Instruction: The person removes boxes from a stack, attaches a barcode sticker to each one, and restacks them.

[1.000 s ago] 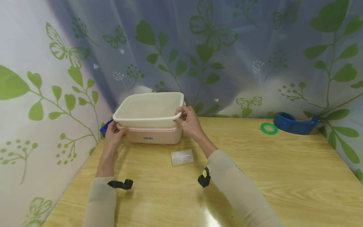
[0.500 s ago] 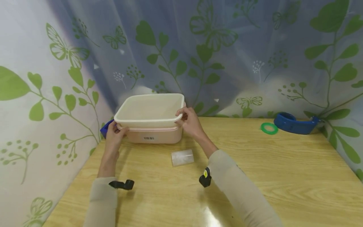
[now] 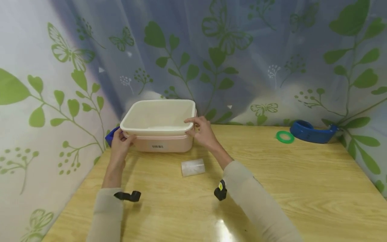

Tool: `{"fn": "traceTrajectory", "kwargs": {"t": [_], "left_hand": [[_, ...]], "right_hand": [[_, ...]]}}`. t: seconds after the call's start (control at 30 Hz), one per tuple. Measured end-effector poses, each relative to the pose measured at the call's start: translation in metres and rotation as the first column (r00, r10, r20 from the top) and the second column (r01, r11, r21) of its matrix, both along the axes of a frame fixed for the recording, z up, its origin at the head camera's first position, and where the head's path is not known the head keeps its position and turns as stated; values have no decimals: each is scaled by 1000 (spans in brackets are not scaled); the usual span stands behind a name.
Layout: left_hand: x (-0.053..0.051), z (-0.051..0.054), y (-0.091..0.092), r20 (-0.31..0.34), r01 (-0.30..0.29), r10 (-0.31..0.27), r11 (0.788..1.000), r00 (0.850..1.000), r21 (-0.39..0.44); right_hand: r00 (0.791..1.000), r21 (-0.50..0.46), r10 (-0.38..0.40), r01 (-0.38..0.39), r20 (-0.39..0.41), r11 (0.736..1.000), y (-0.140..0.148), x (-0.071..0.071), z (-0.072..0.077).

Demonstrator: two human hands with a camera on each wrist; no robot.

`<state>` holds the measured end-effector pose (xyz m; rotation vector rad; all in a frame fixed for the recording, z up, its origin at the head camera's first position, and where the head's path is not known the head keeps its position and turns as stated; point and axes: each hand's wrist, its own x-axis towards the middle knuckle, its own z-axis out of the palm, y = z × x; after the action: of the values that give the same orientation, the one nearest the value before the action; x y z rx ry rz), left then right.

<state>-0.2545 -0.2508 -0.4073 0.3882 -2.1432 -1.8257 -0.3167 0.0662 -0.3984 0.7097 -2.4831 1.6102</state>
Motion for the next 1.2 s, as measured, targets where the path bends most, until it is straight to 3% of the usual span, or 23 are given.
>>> {"fn": "traceTrajectory", "kwargs": {"t": [0.13, 0.33, 0.53, 0.83, 1.03, 1.2], "left_hand": [[2, 3, -1, 3, 7, -7, 1000, 1000, -7], [6, 11, -3, 0, 16, -16, 999, 1000, -41], [13, 21, -9, 0, 19, -19, 998, 1000, -66], [26, 35, -10, 38, 15, -8, 981, 999, -193], [37, 38, -7, 16, 34, -31, 957, 999, -288], [46, 36, -3, -19, 57, -71, 916, 997, -398]], "right_hand": [[998, 3, 48, -48, 40, 999, 7, 2, 0], [987, -78, 92, -82, 130, 994, 27, 4, -5], [983, -119, 126, -110, 131, 987, 48, 10, -6], [975, -132, 152, -131, 162, 983, 73, 24, -11], [974, -95, 162, -148, 157, 984, 90, 34, -18], [976, -63, 154, -146, 152, 987, 103, 41, -23]]}}
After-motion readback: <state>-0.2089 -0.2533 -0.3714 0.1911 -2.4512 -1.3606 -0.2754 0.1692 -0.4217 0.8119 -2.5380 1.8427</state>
